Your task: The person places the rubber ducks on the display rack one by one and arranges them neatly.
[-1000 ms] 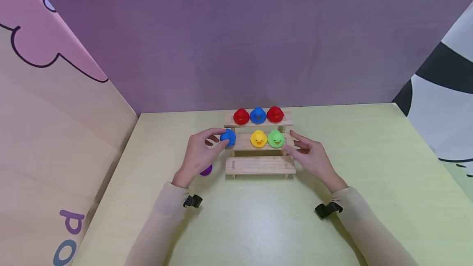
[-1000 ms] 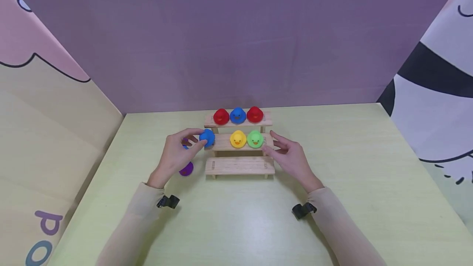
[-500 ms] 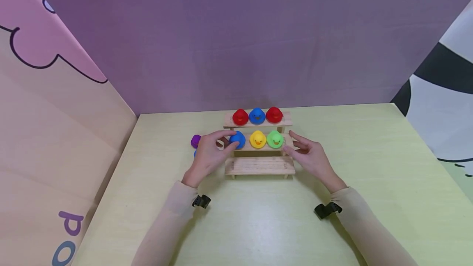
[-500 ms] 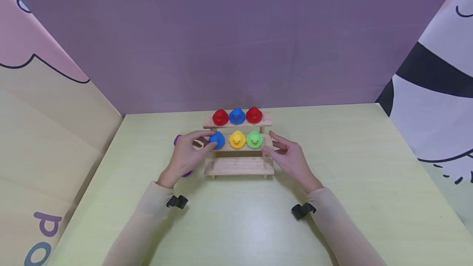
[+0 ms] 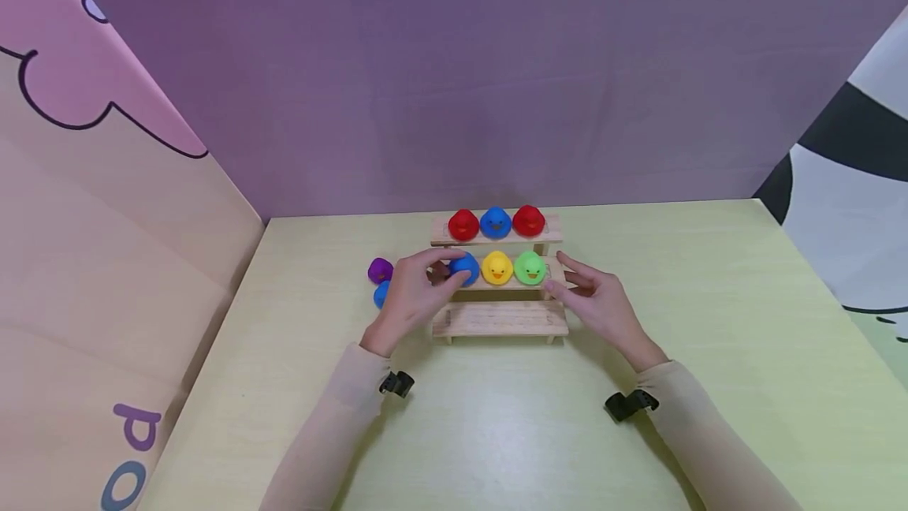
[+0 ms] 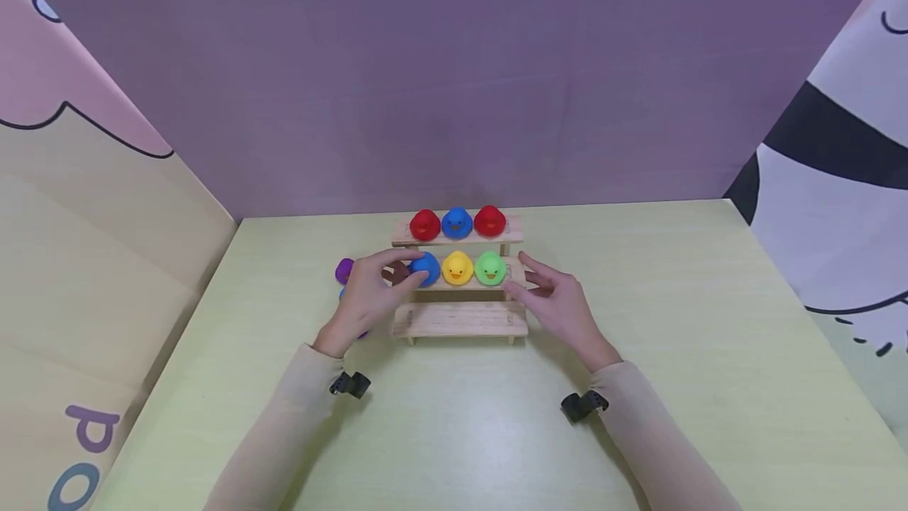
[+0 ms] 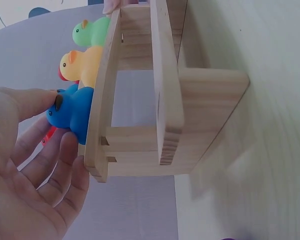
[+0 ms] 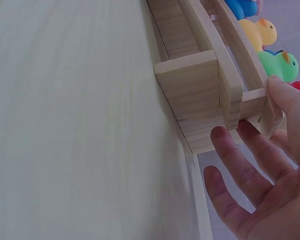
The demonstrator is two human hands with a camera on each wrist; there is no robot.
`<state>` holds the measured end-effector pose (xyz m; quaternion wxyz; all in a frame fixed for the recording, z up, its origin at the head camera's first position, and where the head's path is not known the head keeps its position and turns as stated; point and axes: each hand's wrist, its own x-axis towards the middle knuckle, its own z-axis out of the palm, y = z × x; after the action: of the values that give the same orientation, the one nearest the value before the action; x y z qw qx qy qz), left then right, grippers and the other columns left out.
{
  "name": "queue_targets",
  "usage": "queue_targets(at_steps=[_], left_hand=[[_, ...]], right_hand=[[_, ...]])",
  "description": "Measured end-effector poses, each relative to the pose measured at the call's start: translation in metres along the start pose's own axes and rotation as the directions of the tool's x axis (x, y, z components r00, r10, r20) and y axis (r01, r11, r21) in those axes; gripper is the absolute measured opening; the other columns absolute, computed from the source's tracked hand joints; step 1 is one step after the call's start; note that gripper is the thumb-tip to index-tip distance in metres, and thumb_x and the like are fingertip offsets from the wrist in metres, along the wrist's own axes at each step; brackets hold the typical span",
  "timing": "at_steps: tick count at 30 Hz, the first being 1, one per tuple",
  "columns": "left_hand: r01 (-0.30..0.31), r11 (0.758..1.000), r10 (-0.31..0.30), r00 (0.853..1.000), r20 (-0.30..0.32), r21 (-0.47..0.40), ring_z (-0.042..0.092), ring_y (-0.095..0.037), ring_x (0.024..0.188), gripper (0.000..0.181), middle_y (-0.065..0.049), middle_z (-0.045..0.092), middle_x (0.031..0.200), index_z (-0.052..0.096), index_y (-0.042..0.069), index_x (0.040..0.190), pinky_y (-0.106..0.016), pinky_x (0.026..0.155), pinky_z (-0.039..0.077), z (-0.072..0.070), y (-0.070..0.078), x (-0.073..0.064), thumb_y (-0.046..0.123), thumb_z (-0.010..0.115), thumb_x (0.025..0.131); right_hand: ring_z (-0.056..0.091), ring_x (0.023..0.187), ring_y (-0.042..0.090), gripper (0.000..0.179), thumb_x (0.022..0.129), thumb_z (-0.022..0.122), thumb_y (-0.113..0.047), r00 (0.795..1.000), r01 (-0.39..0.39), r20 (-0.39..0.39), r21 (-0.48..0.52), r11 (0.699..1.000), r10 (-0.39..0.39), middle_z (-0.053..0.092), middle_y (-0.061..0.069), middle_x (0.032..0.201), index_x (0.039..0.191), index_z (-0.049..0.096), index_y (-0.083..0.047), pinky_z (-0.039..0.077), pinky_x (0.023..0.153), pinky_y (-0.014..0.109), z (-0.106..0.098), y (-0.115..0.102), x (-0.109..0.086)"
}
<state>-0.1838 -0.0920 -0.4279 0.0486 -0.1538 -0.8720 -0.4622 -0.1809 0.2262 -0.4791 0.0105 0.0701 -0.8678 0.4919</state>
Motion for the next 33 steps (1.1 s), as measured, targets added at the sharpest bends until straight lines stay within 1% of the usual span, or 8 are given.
queue_targets(at_steps=[6, 14, 23, 29, 33], left_hand=[[-0.011, 1.0, 0.011, 1.0, -0.004, -0.005, 0.065, -0.017, 0.089, 0.031, -0.001, 0.077, 0.105, 0.077, 0.021, 0.128, -0.029, 0.076, 0.059, 0.0015, 0.001, 0.0012, 0.027, 0.08, 0.098], [0.012, 1.0, -0.012, 1.0, -0.007, -0.003, 0.065, -0.017, 0.091, 0.032, -0.001, 0.076, 0.106, 0.077, 0.022, 0.129, -0.028, 0.077, 0.059, 0.0028, 0.0015, -0.0002, 0.027, 0.08, 0.098], [-0.006, 1.0, 0.006, 1.0, -0.014, -0.002, 0.065, -0.017, 0.09, 0.031, -0.001, 0.075, 0.103, 0.077, 0.021, 0.128, -0.027, 0.077, 0.059, 0.0034, 0.0, 0.0002, 0.027, 0.08, 0.098], [-0.005, 1.0, 0.005, 1.0, -0.012, -0.016, 0.066, -0.017, 0.089, 0.031, -0.002, 0.074, 0.1, 0.077, 0.021, 0.129, -0.029, 0.077, 0.059, 0.0023, -0.0008, 0.0, 0.027, 0.08, 0.098], [-0.01, 0.999, 0.008, 0.999, -0.033, -0.042, 0.067, -0.016, 0.09, 0.032, -0.001, 0.075, 0.101, 0.077, 0.022, 0.129, -0.031, 0.079, 0.059, 0.0008, -0.0039, -0.0029, 0.027, 0.08, 0.098]], right_hand=[[0.069, 0.127, 0.043, 0.068, 0.101, 0.073, -0.042, 1.0, -0.011, 0.003, -0.001, 1.0, 0.011, 0.054, 0.02, 0.159, 0.16, 0.05, -0.017, 0.058, 0.102, 0.057, -0.0016, -0.0006, -0.0003], [0.069, 0.128, 0.043, 0.07, 0.1, 0.074, -0.045, 1.0, -0.016, 0.004, 0.002, 1.0, 0.016, 0.054, 0.02, 0.159, 0.16, 0.05, -0.017, 0.058, 0.102, 0.058, -0.0001, 0.0019, 0.0007], [0.071, 0.124, 0.042, 0.07, 0.101, 0.074, -0.044, 1.0, -0.013, -0.002, -0.003, 1.0, 0.013, 0.055, 0.02, 0.159, 0.16, 0.05, -0.017, 0.059, 0.1, 0.056, 0.0005, 0.0007, 0.0007], [0.07, 0.127, 0.043, 0.068, 0.101, 0.074, -0.042, 1.0, -0.015, -0.002, 0.008, 1.0, 0.015, 0.055, 0.019, 0.158, 0.16, 0.051, -0.017, 0.059, 0.101, 0.057, 0.0017, 0.0001, 0.0011], [0.068, 0.129, 0.042, 0.068, 0.101, 0.075, -0.041, 1.0, -0.016, 0.005, 0.017, 1.0, 0.016, 0.054, 0.018, 0.159, 0.16, 0.051, -0.017, 0.058, 0.102, 0.058, 0.0021, -0.0007, 0.0009]])
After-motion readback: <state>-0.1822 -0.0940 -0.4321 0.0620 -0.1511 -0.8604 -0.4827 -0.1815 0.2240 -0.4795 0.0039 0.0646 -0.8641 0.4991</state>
